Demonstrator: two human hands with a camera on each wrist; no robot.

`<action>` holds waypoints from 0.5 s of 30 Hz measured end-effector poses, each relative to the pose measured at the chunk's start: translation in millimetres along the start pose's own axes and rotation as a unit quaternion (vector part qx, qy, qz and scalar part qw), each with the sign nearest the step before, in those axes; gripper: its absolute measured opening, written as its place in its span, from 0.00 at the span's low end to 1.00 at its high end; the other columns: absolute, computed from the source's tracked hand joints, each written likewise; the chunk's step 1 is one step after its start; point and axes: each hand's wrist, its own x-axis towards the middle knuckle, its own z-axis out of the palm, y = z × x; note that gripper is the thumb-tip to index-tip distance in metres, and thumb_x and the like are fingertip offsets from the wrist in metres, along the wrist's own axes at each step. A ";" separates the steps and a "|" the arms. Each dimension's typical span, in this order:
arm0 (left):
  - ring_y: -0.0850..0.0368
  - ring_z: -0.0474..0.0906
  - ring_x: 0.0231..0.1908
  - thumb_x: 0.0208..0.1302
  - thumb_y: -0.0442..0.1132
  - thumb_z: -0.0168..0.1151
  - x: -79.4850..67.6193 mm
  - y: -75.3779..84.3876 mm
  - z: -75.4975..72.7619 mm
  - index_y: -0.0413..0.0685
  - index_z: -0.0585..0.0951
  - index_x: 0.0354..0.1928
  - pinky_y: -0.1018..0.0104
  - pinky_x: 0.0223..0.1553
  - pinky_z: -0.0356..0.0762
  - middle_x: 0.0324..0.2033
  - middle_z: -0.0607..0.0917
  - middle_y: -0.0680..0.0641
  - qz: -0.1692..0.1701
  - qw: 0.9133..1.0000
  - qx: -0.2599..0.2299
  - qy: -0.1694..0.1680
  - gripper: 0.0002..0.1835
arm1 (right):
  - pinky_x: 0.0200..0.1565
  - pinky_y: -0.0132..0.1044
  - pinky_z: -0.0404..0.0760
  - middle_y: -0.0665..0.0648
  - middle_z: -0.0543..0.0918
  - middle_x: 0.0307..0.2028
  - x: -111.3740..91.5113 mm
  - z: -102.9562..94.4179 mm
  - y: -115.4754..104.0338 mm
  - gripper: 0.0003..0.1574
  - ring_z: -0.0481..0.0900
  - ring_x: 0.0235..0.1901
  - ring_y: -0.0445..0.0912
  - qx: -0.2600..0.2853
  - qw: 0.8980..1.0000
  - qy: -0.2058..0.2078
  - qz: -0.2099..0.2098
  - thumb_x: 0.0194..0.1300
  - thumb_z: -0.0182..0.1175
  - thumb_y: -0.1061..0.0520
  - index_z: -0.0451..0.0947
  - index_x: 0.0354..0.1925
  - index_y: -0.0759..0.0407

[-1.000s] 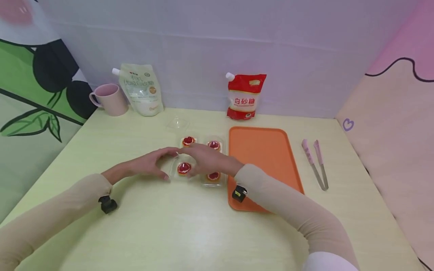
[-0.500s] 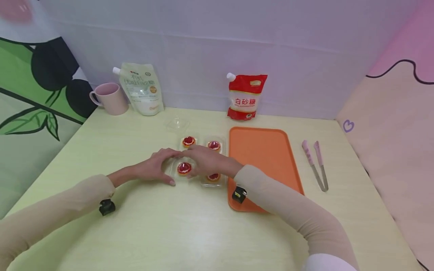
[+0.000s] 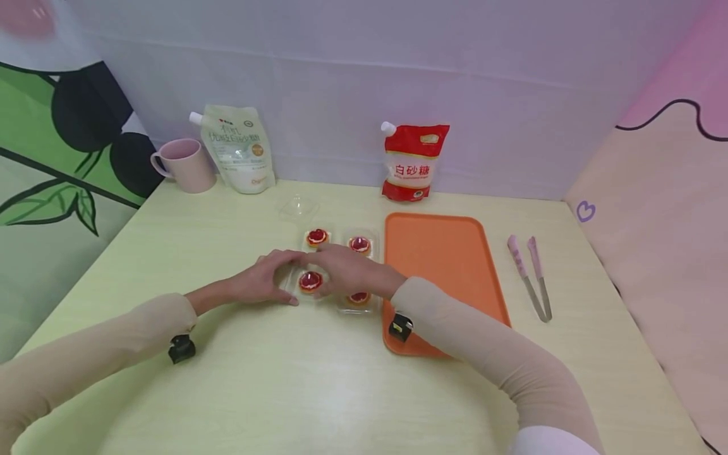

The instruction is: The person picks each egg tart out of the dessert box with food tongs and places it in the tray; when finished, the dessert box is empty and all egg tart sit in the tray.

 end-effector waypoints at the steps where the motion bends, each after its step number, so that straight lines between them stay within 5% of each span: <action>1: 0.43 0.64 0.65 0.47 0.46 0.81 0.1 0.1 -0.2 0.45 0.68 0.70 0.43 0.62 0.55 0.64 0.75 0.44 0.000 1.000 0.000 0.002 0.47 | 0.62 0.44 0.76 0.54 0.78 0.64 0.2 -0.6 -0.7 0.41 0.74 0.63 0.50 -0.002 1.000 0.002 -0.004 0.60 0.73 0.50 0.71 0.68 0.53; 15: 0.48 0.68 0.57 0.47 0.45 0.81 -1.8 2.2 1.4 0.48 0.70 0.68 0.50 0.57 0.57 0.60 0.78 0.46 -0.001 1.000 0.007 0.015 0.45 | 0.59 0.41 0.78 0.55 0.80 0.62 -1.2 -1.8 -4.9 0.40 0.76 0.61 0.50 -0.020 1.000 -0.005 -0.017 0.59 0.73 0.50 0.73 0.68 0.52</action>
